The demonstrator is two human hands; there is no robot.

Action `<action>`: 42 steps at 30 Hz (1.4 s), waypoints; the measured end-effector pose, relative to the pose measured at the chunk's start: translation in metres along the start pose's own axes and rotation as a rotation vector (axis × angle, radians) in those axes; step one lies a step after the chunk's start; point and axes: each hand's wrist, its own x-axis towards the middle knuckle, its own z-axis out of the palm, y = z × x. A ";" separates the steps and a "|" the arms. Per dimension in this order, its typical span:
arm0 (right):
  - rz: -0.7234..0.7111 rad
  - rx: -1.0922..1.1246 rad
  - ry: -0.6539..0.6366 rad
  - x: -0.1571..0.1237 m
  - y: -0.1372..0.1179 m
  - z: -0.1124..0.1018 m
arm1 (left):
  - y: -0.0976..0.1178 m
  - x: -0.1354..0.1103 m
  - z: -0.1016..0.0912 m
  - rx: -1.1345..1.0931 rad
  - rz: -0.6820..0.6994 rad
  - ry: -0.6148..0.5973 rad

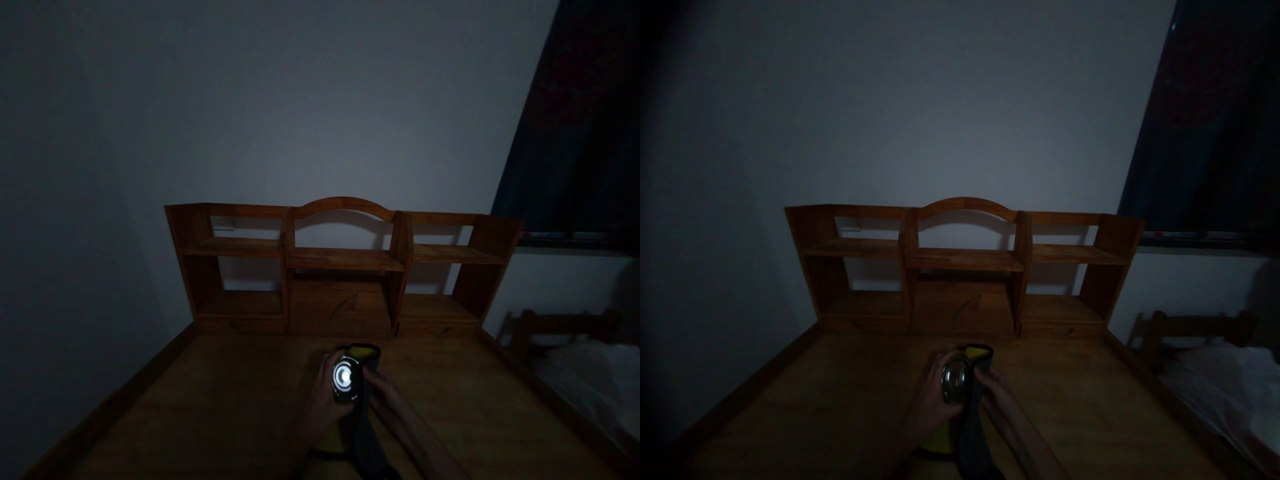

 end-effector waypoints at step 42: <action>-0.445 -0.686 0.149 -0.008 -0.001 0.003 | -0.019 -0.006 0.011 0.377 0.106 -0.057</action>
